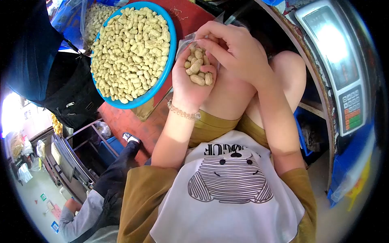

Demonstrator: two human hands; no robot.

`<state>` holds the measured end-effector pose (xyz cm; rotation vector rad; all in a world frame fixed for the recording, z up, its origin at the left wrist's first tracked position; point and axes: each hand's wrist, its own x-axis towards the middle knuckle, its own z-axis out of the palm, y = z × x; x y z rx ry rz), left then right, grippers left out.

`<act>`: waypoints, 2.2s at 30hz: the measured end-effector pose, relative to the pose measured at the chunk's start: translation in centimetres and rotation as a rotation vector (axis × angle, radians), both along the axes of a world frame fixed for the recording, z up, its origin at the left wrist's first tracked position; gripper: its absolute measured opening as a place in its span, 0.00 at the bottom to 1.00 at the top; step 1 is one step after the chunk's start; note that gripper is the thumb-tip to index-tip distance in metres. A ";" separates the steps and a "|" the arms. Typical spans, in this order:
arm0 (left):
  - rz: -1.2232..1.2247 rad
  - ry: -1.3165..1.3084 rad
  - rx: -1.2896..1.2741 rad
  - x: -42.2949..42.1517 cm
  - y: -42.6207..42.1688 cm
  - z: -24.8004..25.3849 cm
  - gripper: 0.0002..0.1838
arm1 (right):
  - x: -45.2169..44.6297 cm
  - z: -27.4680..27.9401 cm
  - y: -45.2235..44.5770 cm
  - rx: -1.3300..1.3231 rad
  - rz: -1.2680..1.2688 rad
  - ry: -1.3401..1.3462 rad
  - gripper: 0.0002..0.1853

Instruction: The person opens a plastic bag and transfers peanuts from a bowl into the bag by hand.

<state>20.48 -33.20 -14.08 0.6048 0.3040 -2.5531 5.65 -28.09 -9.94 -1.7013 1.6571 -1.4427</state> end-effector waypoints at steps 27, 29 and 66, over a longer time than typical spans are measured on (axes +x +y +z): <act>0.208 -0.241 -0.206 -0.5 0.9 -1.1 0.23 | -0.2 -1.3 -0.8 0.157 -0.035 -0.095 0.09; 0.183 -0.156 -0.238 -0.1 0.9 -1.6 0.23 | -0.2 -1.2 -0.8 0.173 -0.043 -0.100 0.09; 0.151 -0.547 -0.855 1.7 4.9 -0.5 0.38 | 0.2 -0.9 -1.7 0.267 -0.023 -0.053 0.05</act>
